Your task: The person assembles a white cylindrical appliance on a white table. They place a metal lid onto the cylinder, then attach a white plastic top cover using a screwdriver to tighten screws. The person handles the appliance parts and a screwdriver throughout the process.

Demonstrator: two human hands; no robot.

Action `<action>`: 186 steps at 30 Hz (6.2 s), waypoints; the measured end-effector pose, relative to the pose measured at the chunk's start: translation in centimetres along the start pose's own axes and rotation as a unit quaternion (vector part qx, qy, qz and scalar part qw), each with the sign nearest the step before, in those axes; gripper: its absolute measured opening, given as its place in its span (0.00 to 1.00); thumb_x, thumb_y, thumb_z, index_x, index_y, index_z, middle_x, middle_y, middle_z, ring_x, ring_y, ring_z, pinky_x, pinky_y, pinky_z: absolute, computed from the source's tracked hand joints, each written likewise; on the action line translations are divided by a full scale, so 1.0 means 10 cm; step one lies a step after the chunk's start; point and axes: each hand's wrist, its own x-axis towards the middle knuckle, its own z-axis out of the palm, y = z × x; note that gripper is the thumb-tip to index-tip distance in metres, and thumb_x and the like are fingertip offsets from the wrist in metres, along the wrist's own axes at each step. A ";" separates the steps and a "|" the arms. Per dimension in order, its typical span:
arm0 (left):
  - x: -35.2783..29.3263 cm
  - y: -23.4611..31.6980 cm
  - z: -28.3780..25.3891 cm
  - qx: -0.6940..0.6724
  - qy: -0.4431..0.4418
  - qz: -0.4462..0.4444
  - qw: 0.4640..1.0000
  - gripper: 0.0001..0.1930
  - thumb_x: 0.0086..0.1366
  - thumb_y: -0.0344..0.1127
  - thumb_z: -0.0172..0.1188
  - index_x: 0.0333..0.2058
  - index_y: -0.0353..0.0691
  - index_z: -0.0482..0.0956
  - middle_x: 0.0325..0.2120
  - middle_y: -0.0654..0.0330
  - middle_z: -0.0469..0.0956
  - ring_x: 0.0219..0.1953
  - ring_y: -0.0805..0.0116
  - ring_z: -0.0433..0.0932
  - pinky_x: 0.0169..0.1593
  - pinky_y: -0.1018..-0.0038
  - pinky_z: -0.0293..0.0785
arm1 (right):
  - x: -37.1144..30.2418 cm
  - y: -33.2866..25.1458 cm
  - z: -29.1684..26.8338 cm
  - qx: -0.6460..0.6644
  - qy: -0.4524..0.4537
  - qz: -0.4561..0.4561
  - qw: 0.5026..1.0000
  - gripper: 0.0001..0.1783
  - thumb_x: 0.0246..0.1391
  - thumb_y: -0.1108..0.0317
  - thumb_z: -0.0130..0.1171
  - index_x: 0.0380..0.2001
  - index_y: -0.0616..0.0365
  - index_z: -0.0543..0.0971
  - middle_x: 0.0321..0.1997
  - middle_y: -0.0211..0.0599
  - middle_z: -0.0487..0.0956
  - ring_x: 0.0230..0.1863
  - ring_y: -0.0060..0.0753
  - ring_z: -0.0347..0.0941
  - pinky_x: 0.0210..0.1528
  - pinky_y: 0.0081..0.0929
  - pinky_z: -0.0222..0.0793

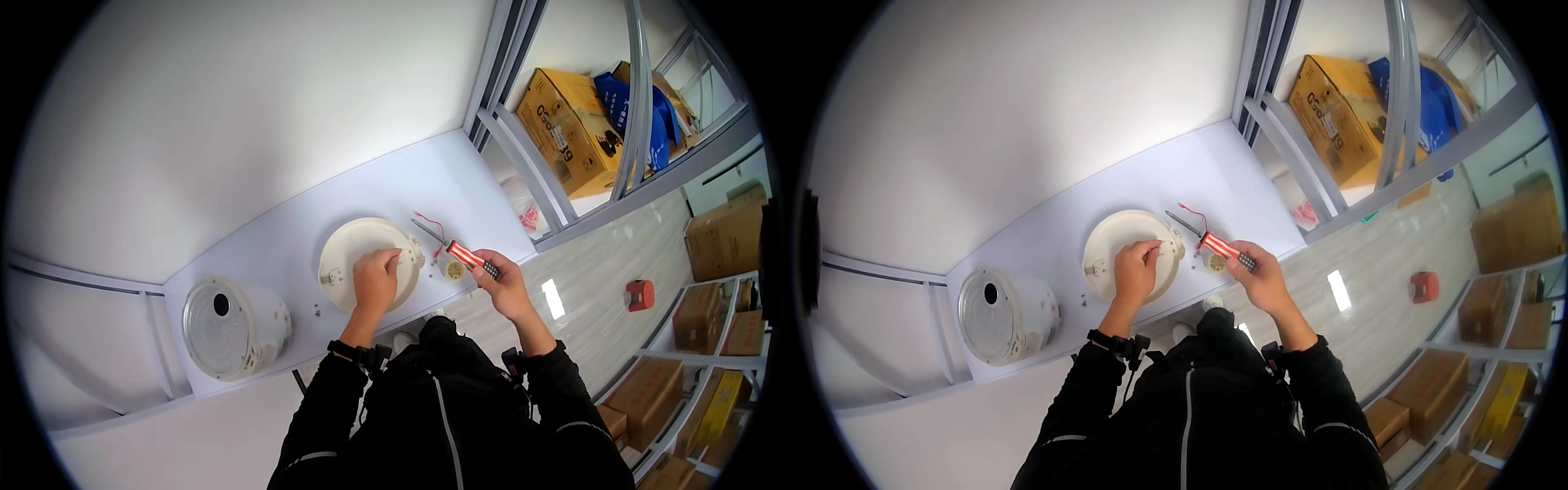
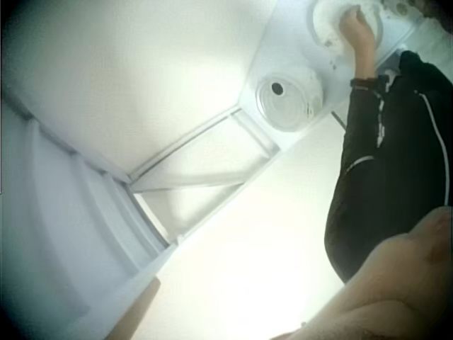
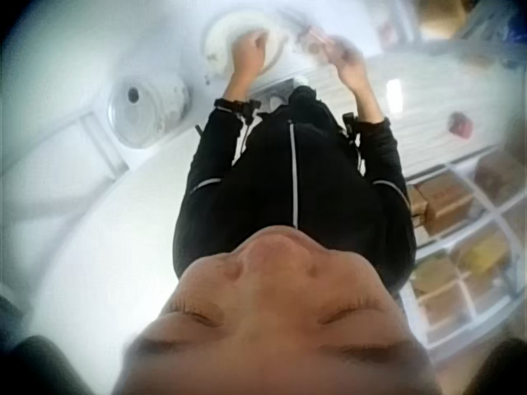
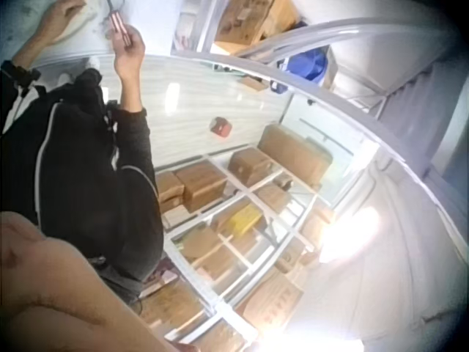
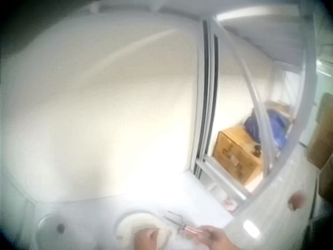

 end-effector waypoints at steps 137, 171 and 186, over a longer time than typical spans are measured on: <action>-0.11 -0.05 0.09 0.050 0.005 0.001 0.999 0.11 0.60 0.37 0.70 0.41 0.44 0.88 0.37 0.59 0.82 0.43 0.53 0.79 0.52 0.57 0.71 | 0.58 -1.16 0.93 -0.510 -0.064 -0.385 0.767 0.25 0.58 0.58 0.69 0.51 0.58 0.72 0.25 0.41 0.80 0.23 0.49 0.79 0.25 0.37 0.74; -0.11 -0.10 0.09 0.044 0.004 0.007 0.999 0.12 0.58 0.38 0.71 0.40 0.44 0.89 0.34 0.60 0.82 0.41 0.55 0.80 0.51 0.58 0.71 | 0.50 -1.30 1.10 -0.682 -0.097 -0.130 0.713 0.24 0.60 0.55 0.65 0.52 0.58 0.72 0.38 0.49 0.79 0.34 0.54 0.82 0.34 0.44 0.79; -0.11 -0.10 0.08 0.042 0.007 0.016 0.999 0.11 0.57 0.37 0.72 0.39 0.43 0.90 0.32 0.61 0.82 0.39 0.56 0.81 0.50 0.58 0.71 | 0.44 -1.32 1.11 -0.673 -0.081 -0.041 0.734 0.23 0.58 0.61 0.67 0.50 0.59 0.71 0.38 0.50 0.79 0.37 0.55 0.82 0.36 0.45 0.78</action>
